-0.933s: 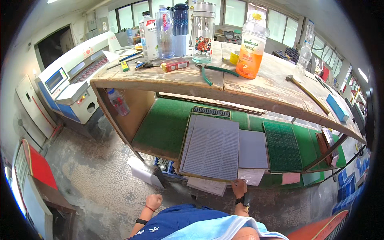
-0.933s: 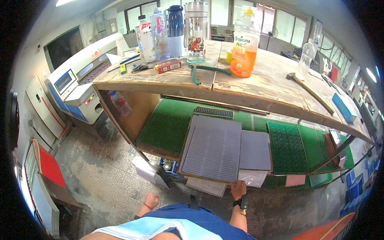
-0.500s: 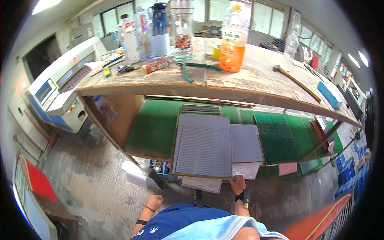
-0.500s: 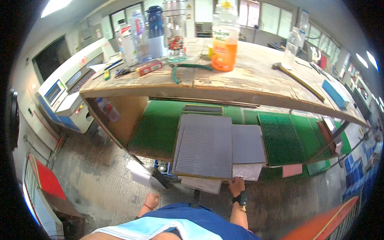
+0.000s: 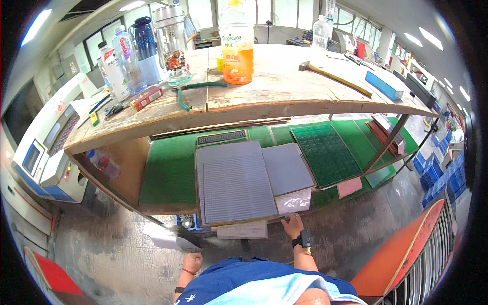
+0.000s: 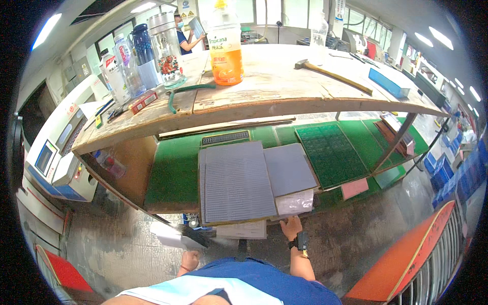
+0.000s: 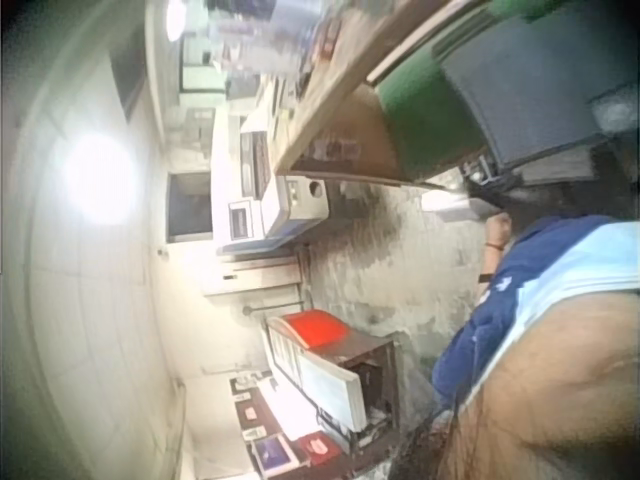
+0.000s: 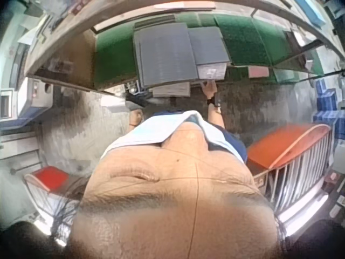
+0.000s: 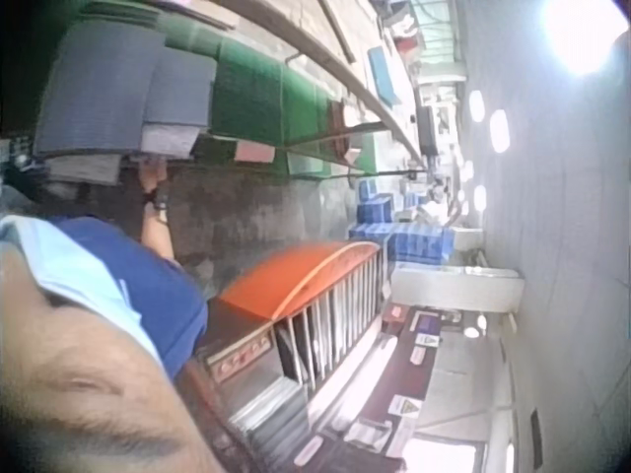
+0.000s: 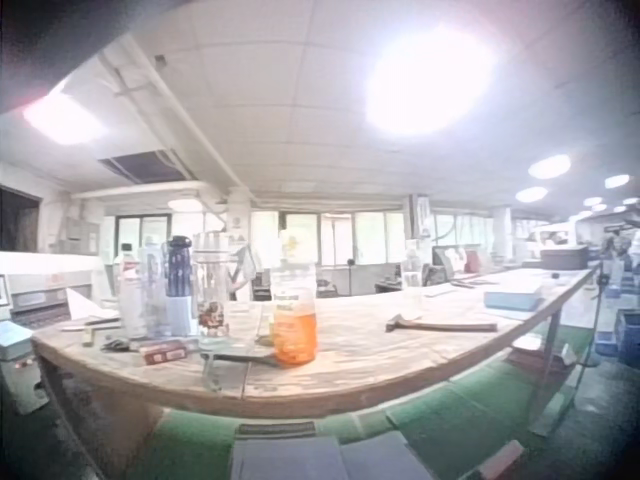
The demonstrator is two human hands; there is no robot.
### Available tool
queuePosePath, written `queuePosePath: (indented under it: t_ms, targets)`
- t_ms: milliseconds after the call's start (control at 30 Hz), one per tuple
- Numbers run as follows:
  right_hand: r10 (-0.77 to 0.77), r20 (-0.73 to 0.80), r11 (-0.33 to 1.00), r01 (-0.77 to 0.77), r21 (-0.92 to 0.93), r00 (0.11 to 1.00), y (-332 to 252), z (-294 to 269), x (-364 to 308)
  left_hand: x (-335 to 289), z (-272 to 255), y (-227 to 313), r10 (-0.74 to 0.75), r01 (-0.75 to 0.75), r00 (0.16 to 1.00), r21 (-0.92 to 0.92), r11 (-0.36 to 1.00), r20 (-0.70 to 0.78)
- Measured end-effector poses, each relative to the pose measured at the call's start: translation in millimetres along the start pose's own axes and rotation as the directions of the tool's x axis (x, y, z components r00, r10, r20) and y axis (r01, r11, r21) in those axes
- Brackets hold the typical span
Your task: Feeding metal grids into an industrial processing machine and collecting the output components.
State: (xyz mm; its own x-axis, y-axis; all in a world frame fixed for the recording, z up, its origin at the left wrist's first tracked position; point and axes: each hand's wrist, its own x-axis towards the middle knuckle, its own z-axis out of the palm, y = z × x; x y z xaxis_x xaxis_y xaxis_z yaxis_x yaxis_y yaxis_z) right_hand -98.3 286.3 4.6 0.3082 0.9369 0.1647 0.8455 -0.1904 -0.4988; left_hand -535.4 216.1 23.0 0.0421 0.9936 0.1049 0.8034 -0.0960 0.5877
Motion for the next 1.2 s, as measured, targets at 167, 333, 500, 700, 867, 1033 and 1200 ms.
queuePosePath:
  t_ms: [167, 333, 500, 700, 867, 1033, 1200]
  targets:
    - [0.026, -0.021, 0.999, -0.026, 0.024, 0.999, 6.0, -2.0, -7.6, 2.2, 1.8, -0.3, 0.026, -0.024, 0.999, -0.045, 0.999, 0.041]
    - [0.057, 0.007, 0.997, -0.057, 0.055, 0.998, 4.3, -11.9, -13.7, 2.9, 7.8, -5.3, 0.066, -0.062, 0.996, -0.061, 0.996, 0.062]
    - [0.051, -0.019, 0.997, -0.050, 0.051, 0.999, -2.1, -21.9, -16.6, 2.0, 9.2, -6.0, 0.069, -0.065, 0.996, -0.058, 0.996, 0.058]
    - [0.058, -0.012, 0.997, -0.057, 0.061, 0.998, -6.2, -20.8, -18.3, 2.8, 8.1, -9.4, 0.057, -0.055, 0.997, -0.039, 0.998, 0.047]
    - [0.076, -0.007, 0.995, -0.075, 0.064, 0.997, -5.9, -14.3, -19.4, 5.8, 10.4, -14.5, 0.022, -0.024, 0.997, 0.027, 0.999, 0.068]
    - [0.044, -0.011, 0.996, -0.043, 0.076, 0.999, -4.4, -11.4, -20.2, 8.4, 10.1, -15.8, 0.074, -0.076, 0.996, 0.038, 0.996, 0.053]
    - [0.061, 0.016, 0.995, -0.062, 0.079, 0.998, -10.1, -11.9, -17.9, 10.8, 6.2, -17.6, 0.046, -0.052, 0.992, 0.053, 0.997, 0.115]
